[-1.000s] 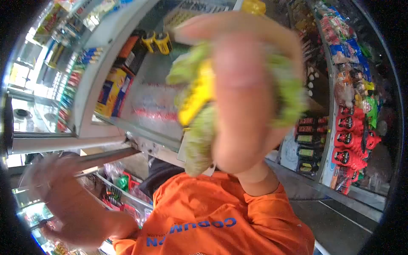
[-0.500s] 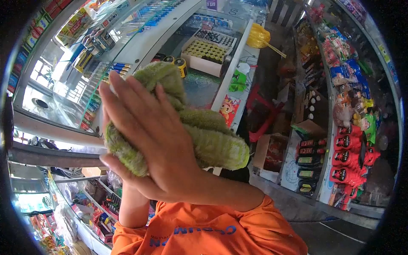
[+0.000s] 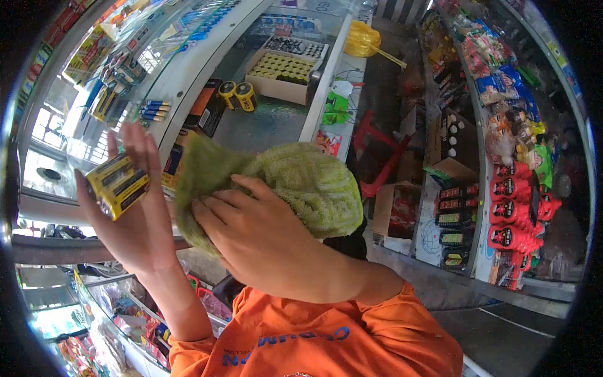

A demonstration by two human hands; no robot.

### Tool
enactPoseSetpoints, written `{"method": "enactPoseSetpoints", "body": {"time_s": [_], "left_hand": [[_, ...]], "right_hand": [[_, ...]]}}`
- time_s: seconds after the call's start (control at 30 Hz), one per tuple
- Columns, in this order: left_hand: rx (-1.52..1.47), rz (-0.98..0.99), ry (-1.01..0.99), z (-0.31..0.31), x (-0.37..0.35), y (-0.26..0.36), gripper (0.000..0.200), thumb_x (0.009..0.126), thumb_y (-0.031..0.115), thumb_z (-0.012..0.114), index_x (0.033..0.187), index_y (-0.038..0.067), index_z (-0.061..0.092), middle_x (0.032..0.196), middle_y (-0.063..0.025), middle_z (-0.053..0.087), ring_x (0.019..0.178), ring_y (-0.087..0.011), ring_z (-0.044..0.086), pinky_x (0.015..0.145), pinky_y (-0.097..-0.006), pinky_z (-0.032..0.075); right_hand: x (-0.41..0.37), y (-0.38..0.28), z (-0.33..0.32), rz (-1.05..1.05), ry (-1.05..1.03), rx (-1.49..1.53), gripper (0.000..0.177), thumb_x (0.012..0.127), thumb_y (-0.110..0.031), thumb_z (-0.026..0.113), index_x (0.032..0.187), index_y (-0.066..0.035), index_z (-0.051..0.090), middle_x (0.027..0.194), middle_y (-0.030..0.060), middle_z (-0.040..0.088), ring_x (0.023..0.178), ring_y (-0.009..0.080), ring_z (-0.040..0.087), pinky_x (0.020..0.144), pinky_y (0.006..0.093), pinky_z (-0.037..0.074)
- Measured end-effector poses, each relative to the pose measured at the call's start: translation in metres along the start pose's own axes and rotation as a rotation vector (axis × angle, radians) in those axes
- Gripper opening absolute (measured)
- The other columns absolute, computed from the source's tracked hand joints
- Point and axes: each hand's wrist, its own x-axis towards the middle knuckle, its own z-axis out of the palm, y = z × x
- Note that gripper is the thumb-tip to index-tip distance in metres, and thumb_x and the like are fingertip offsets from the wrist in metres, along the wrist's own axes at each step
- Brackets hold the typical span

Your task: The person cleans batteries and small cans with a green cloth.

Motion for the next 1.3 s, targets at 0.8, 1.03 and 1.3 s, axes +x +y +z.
{"method": "enactPoseSetpoints", "body": {"time_s": [0.8, 1.03, 1.3], "left_hand": [[1.733, 0.699, -0.601, -0.039, 0.019, -0.043, 0.023, 0.095, 0.016, 0.068, 0.113, 0.002, 0.071, 0.115, -0.0165, 0.069, 0.108, -0.0373, 0.063, 0.096, -0.0437, 0.049], [1.656, 0.686, -0.517, -0.042, 0.019, -0.043, 0.020, 0.095, 0.017, 0.069, 0.108, 0.003, 0.073, 0.108, -0.0132, 0.072, 0.100, -0.0349, 0.067, 0.090, -0.0413, 0.052], [1.665, 0.679, -0.506, -0.044, 0.018, -0.045, 0.021, 0.097, 0.022, 0.068, 0.107, 0.005, 0.074, 0.105, -0.0118, 0.072, 0.096, -0.0331, 0.069, 0.084, -0.0404, 0.053]], "right_hand": [[0.065, 0.117, -0.044, 0.351, 0.071, -0.449, 0.038, 0.082, -0.010, 0.074, 0.118, -0.002, 0.063, 0.112, 0.0176, 0.064, 0.111, 0.0409, 0.062, 0.096, 0.0485, 0.049], [0.069, 0.120, -0.035, 0.291, 0.018, -0.509, 0.047, 0.081, -0.007, 0.078, 0.123, 0.005, 0.061, 0.115, 0.0250, 0.062, 0.107, 0.0452, 0.065, 0.092, 0.0531, 0.054], [0.151, 0.081, -0.040, -0.192, 0.385, -0.536, 0.042, 0.088, -0.029, 0.076, 0.120, -0.003, 0.067, 0.112, 0.0173, 0.069, 0.105, 0.0352, 0.069, 0.091, 0.0485, 0.056]]}}
